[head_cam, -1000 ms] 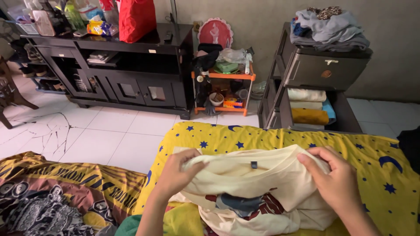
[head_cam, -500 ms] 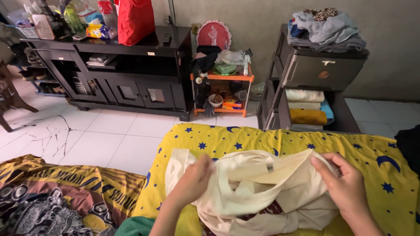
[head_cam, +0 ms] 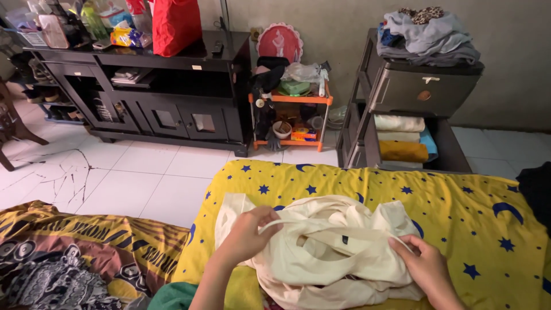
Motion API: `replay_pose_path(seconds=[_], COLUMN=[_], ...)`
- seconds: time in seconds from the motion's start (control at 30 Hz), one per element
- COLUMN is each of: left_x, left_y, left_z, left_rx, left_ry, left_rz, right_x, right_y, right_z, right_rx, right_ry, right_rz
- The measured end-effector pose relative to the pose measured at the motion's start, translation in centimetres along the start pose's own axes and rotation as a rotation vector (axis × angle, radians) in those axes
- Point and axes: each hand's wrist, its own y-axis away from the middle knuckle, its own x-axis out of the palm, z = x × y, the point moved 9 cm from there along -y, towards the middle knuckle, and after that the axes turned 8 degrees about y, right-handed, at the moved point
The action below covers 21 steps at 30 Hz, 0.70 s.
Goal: Folding a beige t-shirt neatly and placing it into a storage drawer.
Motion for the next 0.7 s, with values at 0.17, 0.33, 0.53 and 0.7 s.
replay_pose_path(seconds=[0.17,0.33,0.53,0.7], left_x=[-0.4,-1.0,-0.8,2.6], left_y=[1.3,1.5,1.3,4.2], left_z=[-4.5,-3.6,0.1,-3.3], left_rx=[0.094,0.054,-0.142,-0.025], left_ry=[0.547,0.395,0.164,0.393], left_rz=[0.037,0.145,0.224,0.704], right_x=[-2.5,-3.2,3.0,4.1], right_y=[0.4,0.2,-0.9,-1.7], right_z=[2.1,2.8,-2.6,-4.4], right_rx=[-0.17,-0.248,0.001,0.0], right_ry=[-0.216,-0.125,0.199,0.126], right_rz=[-0.105,-0.144,0.131,0.066])
